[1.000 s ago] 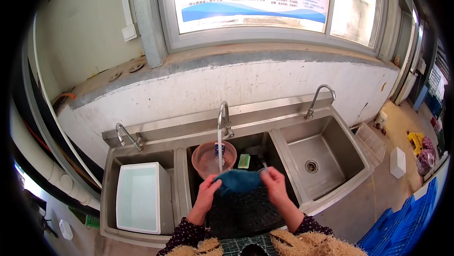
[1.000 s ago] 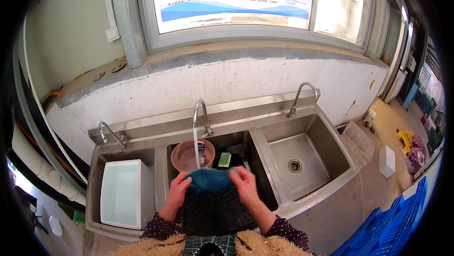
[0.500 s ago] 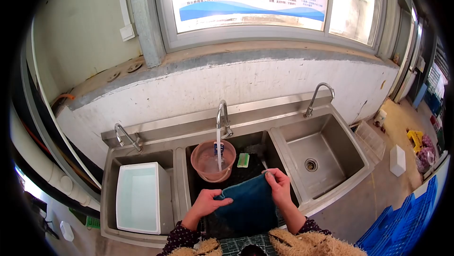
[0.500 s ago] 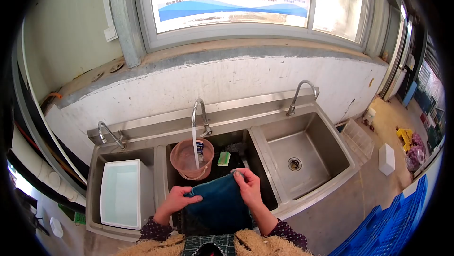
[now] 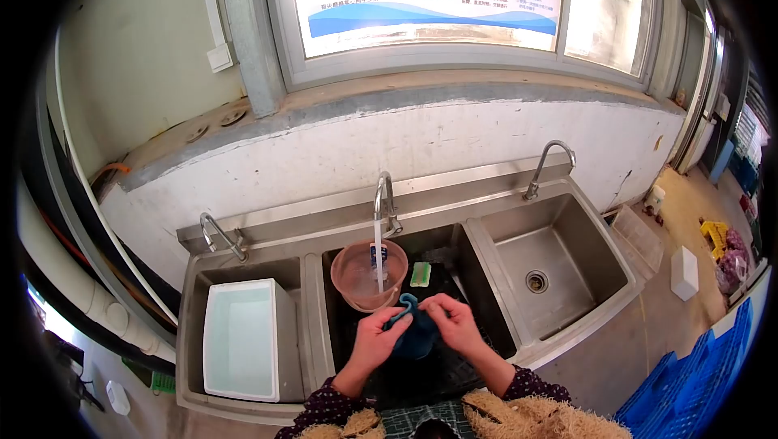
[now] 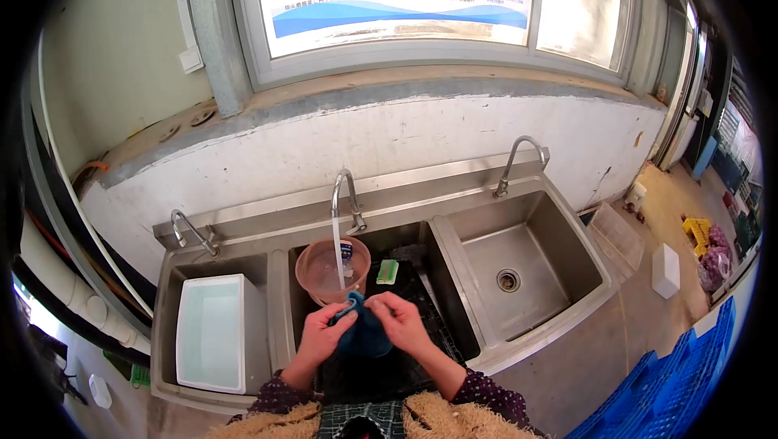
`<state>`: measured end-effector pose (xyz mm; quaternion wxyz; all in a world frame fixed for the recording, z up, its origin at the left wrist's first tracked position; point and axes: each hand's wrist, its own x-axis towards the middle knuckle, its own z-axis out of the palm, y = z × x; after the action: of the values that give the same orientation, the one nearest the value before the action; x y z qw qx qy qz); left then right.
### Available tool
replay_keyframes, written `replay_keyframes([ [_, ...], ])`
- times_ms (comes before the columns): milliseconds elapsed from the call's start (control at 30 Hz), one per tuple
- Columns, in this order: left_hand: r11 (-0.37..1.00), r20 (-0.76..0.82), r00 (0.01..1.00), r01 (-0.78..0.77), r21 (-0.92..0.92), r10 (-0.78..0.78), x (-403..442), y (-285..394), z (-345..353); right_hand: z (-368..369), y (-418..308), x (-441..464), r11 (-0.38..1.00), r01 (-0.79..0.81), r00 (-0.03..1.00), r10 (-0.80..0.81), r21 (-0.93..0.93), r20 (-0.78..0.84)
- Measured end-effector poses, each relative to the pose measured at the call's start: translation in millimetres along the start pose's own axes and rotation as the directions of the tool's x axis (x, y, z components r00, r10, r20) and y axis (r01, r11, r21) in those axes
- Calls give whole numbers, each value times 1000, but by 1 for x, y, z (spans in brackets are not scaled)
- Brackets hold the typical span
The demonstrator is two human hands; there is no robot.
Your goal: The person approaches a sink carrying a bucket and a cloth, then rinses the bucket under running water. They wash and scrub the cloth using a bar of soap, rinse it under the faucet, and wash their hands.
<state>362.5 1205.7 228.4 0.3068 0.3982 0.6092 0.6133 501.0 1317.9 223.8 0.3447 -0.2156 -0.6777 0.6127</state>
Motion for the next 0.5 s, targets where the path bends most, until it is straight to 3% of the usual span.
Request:
replay_keyframes([
  [67,997,-10,999,35,-66,-36,2,-3,3,13,1,-4,987,146,989,-142,-72,48],
  [133,820,-5,977,178,-544,-215,6,-2,0,20,-2,-6,919,335,942,-326,-210,78],
  [167,820,-5,977,176,-544,-213,4,2,0,23,-7,-7,884,392,918,-393,-254,49],
  [233,806,125,967,254,-535,-222,-4,14,-1,20,1,-5,886,353,934,-355,-301,49],
  [267,876,240,964,211,-433,-113,-7,9,-2,17,7,-3,886,309,949,-313,-346,45],
  [300,940,161,986,95,-327,-44,-14,20,5,8,9,0,875,323,945,-277,-359,175],
  [367,859,5,998,55,-510,-60,-15,2,5,3,9,3,837,369,922,-274,-405,273],
  [400,858,7,998,53,-511,-58,-13,-12,0,1,11,7,835,370,922,-276,-407,272],
  [467,767,-51,858,429,-477,-512,-16,-55,-22,0,17,12,858,346,938,-301,-379,174],
  [500,582,279,779,612,-536,-561,-22,-97,-30,3,17,11,859,349,937,-304,-376,175],
])
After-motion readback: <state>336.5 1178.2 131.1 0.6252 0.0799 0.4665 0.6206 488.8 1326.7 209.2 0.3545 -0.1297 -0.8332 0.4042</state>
